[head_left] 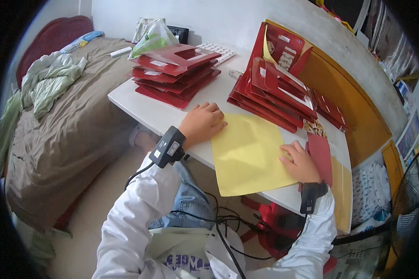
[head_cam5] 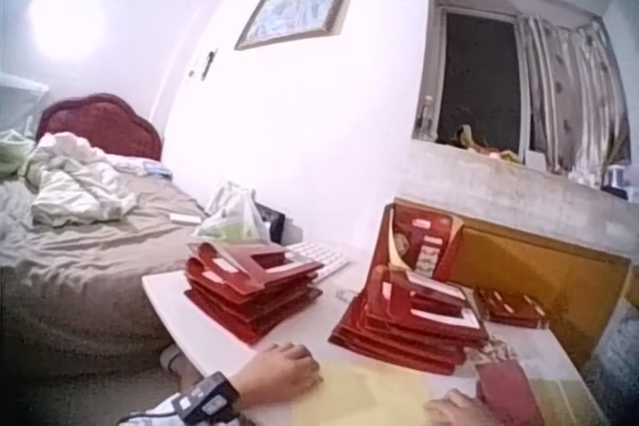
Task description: Assembling and folding red paper money wallets from flat cardboard sheets.
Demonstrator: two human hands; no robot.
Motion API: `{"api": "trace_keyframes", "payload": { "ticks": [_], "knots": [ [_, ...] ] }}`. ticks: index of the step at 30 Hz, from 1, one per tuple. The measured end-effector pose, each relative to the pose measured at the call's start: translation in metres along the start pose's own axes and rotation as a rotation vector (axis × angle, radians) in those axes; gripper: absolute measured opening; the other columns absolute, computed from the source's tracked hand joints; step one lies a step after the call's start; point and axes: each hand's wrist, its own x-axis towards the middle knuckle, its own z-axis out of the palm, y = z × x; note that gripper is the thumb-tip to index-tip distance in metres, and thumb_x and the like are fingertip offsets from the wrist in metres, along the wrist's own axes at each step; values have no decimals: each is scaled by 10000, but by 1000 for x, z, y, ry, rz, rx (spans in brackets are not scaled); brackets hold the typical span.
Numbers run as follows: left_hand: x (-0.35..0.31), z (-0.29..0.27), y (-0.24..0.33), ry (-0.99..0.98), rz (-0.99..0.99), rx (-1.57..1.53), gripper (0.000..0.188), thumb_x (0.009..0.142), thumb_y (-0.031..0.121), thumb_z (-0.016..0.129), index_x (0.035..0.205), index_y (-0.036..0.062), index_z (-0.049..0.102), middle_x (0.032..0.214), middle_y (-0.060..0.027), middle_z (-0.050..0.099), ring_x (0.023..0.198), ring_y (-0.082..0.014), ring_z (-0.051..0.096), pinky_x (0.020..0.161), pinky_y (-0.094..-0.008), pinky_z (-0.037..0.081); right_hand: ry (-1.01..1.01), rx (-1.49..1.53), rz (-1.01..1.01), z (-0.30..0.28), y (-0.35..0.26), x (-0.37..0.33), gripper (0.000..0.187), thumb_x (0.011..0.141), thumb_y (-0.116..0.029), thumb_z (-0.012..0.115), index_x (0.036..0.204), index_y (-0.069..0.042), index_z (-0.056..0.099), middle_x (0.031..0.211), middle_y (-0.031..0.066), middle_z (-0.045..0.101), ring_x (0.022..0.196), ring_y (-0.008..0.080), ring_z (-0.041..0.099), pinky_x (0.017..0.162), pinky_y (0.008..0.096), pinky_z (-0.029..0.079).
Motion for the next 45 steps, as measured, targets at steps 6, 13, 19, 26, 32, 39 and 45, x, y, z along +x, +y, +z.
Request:
{"api": "trace_keyframes", "payload": {
  "ticks": [6, 13, 19, 26, 32, 39, 45],
  "knots": [
    [0, 2, -1, 1, -7, 27, 272, 876, 324, 560, 919, 69, 643, 964, -82, 580, 959, -270, 542, 832, -401, 435, 18, -4, -35, -1, -4, -2, 317, 858, -222, 601, 1110, -31, 585, 995, 161, 534, 938, 365, 560, 811, 424, 458],
    [-1, -2, 2, -6, 10, -29, 209, 876, 246, 576, 907, 45, 625, 946, -113, 576, 930, -307, 539, 823, -411, 442, 13, -72, -45, 0, -7, -5, 300, 855, -210, 601, 1096, -33, 581, 978, 159, 523, 950, 359, 550, 817, 438, 446],
    [0, -4, 3, 3, 8, -4, 213, 880, 251, 572, 905, 46, 623, 950, -110, 577, 929, -305, 541, 822, -409, 442, 21, -29, -37, -1, -5, -2, 298, 850, -202, 607, 1092, -30, 578, 981, 155, 521, 949, 358, 547, 811, 434, 444],
    [-1, 1, -1, -19, 22, 29, 217, 879, 248, 575, 927, 43, 624, 973, -107, 583, 942, -296, 541, 831, -404, 438, 5, -47, -33, -1, -4, -3, 313, 864, -226, 594, 1107, -30, 579, 983, 160, 519, 952, 361, 547, 812, 427, 446],
    [-2, 0, 2, 17, 5, 15, 255, 869, 308, 574, 902, 63, 635, 951, -78, 574, 960, -263, 540, 826, -401, 439, -7, 5, 20, 0, -6, -3, 308, 856, -214, 604, 1110, -41, 581, 1003, 156, 525, 952, 360, 558, 814, 425, 451],
    [-1, -3, 1, -17, -3, 22, 221, 884, 262, 574, 941, 55, 626, 977, -101, 576, 961, -288, 540, 843, -410, 439, 1, 2, 21, -4, -10, -2, 304, 856, -214, 608, 1105, -40, 584, 1003, 152, 531, 944, 365, 566, 810, 423, 459],
    [-2, 0, 1, -26, -8, 2, 217, 884, 254, 566, 942, 55, 630, 989, -105, 578, 960, -294, 538, 847, -409, 437, 20, -45, -34, -2, -6, -4, 310, 859, -224, 602, 1106, -37, 585, 999, 159, 531, 940, 364, 565, 811, 434, 453]
  ]
}}
